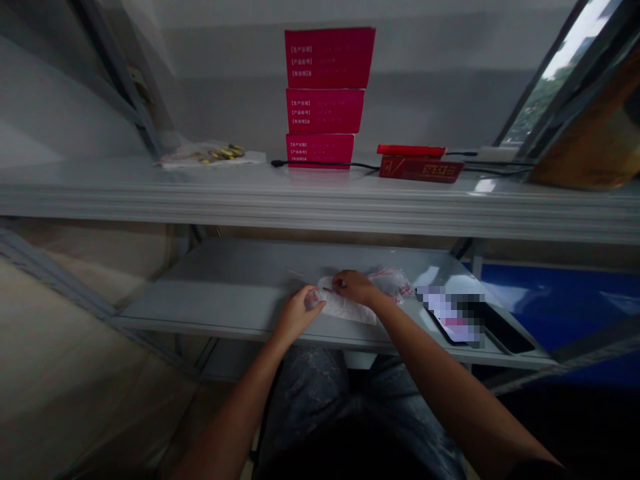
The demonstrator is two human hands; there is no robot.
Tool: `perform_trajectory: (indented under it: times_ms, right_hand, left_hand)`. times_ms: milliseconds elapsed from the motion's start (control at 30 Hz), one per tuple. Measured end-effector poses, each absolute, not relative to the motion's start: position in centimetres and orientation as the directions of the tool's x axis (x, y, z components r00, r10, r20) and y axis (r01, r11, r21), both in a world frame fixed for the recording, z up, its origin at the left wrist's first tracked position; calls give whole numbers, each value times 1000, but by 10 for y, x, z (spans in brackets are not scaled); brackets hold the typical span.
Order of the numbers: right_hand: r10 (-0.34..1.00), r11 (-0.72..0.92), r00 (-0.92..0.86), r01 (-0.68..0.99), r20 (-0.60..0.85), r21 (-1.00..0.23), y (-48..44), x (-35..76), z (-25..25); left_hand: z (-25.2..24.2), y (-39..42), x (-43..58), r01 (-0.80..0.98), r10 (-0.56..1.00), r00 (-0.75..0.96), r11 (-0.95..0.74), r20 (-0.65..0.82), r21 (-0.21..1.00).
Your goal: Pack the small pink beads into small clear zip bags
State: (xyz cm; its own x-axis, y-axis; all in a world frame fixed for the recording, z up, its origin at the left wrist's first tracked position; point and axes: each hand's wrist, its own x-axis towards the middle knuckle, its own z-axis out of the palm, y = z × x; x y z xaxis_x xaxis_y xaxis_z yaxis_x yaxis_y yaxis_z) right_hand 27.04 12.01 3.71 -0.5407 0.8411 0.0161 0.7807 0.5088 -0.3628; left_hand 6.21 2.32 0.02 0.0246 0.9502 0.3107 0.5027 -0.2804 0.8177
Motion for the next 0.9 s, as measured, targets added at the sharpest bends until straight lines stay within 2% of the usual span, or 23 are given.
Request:
perform_trajectory:
  times_ms: [100, 167, 267, 367, 433, 500, 567, 700, 800, 900]
  right_hand:
    - [840, 514, -542, 785, 19, -346, 121, 270, 40]
    - [850, 504, -523, 777, 57, -377, 121, 272, 44]
    - [887, 449, -426, 713, 176, -538, 119, 274, 52]
    - [905, 414, -320, 521, 279, -746, 110, 271, 64]
    - [884, 446, -335, 391, 327, -805, 100, 265, 74]
    - [830, 501, -447, 333, 334, -799, 91, 258, 85]
    - [794, 541, -508, 345, 332, -767, 86, 255, 93]
    - [837, 544, -360, 467, 413, -697, 90, 264, 93]
    - [867, 496, -386, 612, 316, -616, 95, 278, 77]
    - [882, 466, -438, 749, 176, -472, 95, 287, 58]
  left_hand:
    - [0, 24, 62, 459, 951, 18, -283, 310, 842]
    - [1, 24, 62, 419, 949, 10, -289, 315, 861]
    - [2, 28, 61, 329, 950, -10, -293, 313, 898]
    - [5, 34, 61, 231, 958, -18, -275, 287, 933]
    - [9, 39, 64, 168, 960, -3, -275, 279, 947]
    - [14, 42, 68, 109, 964, 18, -266, 265, 958]
    - [18, 44, 72, 35, 974, 38, -224, 222, 974]
    - [20, 42, 75, -211, 995, 76, -51, 68, 976]
    - [18, 40, 72, -399, 994, 103, 68, -29, 915]
    - [16, 38, 69, -472, 992, 99, 117, -79, 874]
